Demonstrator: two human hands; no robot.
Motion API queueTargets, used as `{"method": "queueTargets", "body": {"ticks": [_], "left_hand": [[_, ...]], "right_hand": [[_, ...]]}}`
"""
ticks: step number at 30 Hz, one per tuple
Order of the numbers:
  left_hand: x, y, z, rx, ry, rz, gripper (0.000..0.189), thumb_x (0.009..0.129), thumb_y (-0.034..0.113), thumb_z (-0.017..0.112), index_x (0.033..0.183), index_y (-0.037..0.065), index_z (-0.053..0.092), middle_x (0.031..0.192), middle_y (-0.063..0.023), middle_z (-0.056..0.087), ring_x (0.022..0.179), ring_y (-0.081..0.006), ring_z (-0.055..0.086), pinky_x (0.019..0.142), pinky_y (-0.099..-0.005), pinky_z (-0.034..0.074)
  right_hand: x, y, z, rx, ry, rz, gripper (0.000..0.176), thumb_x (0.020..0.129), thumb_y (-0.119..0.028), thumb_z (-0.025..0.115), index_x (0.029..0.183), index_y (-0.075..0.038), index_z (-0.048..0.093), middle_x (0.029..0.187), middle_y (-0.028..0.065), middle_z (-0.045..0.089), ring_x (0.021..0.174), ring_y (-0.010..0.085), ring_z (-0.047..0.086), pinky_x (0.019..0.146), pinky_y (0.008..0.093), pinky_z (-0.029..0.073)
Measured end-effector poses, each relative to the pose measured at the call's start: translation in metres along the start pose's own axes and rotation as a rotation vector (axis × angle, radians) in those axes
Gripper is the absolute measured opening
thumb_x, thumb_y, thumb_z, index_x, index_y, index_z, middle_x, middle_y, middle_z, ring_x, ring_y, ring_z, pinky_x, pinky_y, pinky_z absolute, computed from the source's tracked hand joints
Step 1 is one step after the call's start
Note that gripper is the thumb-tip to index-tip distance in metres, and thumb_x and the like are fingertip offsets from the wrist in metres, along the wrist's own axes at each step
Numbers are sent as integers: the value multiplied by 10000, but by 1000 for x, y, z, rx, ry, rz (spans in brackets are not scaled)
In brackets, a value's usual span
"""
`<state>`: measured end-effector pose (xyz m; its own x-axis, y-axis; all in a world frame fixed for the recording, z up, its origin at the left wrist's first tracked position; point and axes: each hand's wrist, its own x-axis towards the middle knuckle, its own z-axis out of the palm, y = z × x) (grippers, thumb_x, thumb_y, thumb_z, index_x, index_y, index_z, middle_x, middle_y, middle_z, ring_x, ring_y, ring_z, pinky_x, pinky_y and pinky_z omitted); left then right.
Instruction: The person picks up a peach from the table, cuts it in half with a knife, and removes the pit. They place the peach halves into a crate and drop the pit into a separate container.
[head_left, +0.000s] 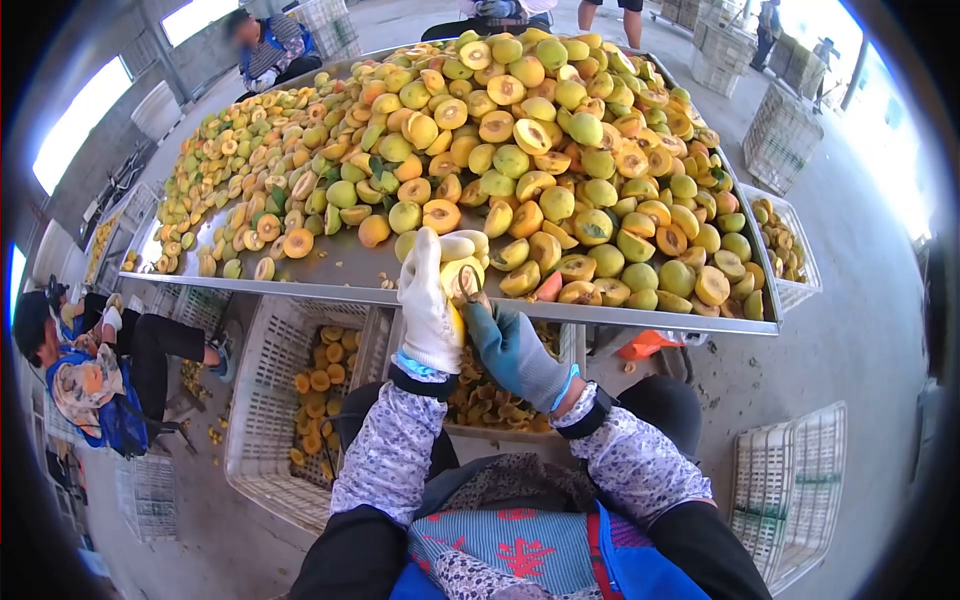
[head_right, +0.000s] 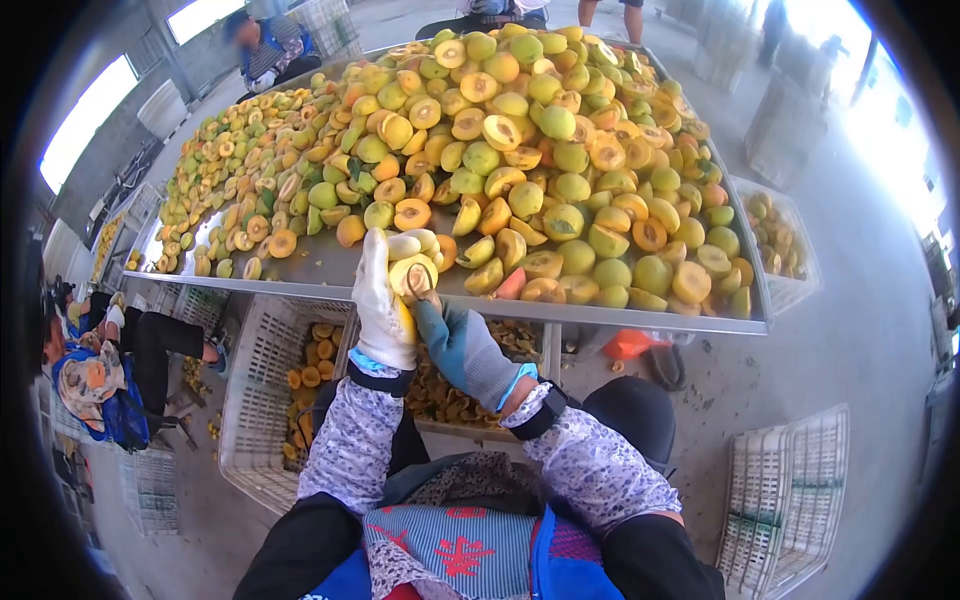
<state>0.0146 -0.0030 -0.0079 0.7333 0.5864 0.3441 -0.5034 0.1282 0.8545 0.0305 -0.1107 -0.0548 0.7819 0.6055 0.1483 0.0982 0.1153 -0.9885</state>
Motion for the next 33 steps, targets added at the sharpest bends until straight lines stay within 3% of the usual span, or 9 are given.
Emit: {"method": "queueTargets", "body": {"ticks": [8, 14, 17, 20, 23, 26, 27, 30, 33], "left_hand": [[1, 0, 0, -48, -27, -164, 479, 1059, 412, 544, 838, 4, 664, 949, -136, 730, 819, -190, 679, 768, -292, 545], [-3, -6, -7, -3, -60, -195, 477, 1079, 413, 474, 990, -25, 644, 993, -146, 713, 857, -212, 687, 802, -328, 558], [3, 0, -11, 9, -173, -233, 493, 1077, 412, 470, 1083, -44, 656, 1009, -152, 714, 889, -218, 698, 798, -324, 580], [3, 13, -3, 12, -191, -298, 512, 1073, 418, 469, 1168, -50, 654, 1003, -146, 713, 898, -222, 708, 778, -323, 602], [2, 7, -4, -46, -61, -416, 500, 1065, 409, 490, 1179, -46, 663, 957, -146, 713, 799, -227, 713, 709, -341, 620], [8, 7, -10, -76, -135, -388, 435, 1040, 357, 563, 1069, -48, 720, 822, -125, 727, 694, -192, 700, 637, -290, 579], [13, 9, -18, -63, -228, -382, 426, 1038, 349, 567, 1052, -47, 725, 806, -124, 725, 687, -187, 695, 625, -283, 568], [20, 11, -21, 85, -364, -364, 411, 1035, 328, 568, 1001, -44, 740, 763, -120, 718, 651, -173, 677, 594, -267, 530], [20, 12, -17, 127, -409, -382, 440, 1044, 335, 547, 962, -56, 733, 744, -124, 701, 627, -199, 663, 578, -293, 523]], "right_hand": [[-4, 20, 1, -188, 42, -102, 351, 1100, -256, 460, 1034, 13, 677, 895, -19, 675, 830, 60, 535, 760, 271, 491], [-8, 27, 8, 69, -13, 1, 345, 1096, -254, 475, 1045, 16, 682, 911, -25, 680, 836, 60, 524, 737, 277, 486], [-11, 9, 1, -12, -2, 1, 365, 1100, -266, 468, 1038, 24, 681, 896, -34, 668, 822, 58, 508, 716, 272, 476], [-11, -1, -9, -318, -7, 21, 391, 1098, -291, 474, 1039, 40, 674, 837, -12, 660, 800, 63, 494, 712, 260, 464], [-15, 7, 13, 84, 40, -7, 479, 1082, -411, 480, 981, 18, 666, 744, 24, 625, 681, 89, 517, 616, 272, 469], [-17, -53, -13, 230, -275, 618, 582, 1050, -556, 455, 905, -23, 639, 662, 35, 554, 532, 117, 495, 484, 288, 432], [-17, -48, -11, 206, -273, 607, 622, 1024, -637, 415, 871, -64, 602, 615, 6, 483, 436, 120, 436, 399, 281, 360], [-15, -49, -12, -22, -220, 585, 616, 1027, -628, 406, 893, -57, 595, 606, -4, 463, 448, 103, 430, 410, 255, 354], [-16, -63, -21, 98, -299, 723, 606, 1028, -615, 409, 901, -52, 591, 600, -7, 459, 445, 98, 429, 402, 251, 356]]}}
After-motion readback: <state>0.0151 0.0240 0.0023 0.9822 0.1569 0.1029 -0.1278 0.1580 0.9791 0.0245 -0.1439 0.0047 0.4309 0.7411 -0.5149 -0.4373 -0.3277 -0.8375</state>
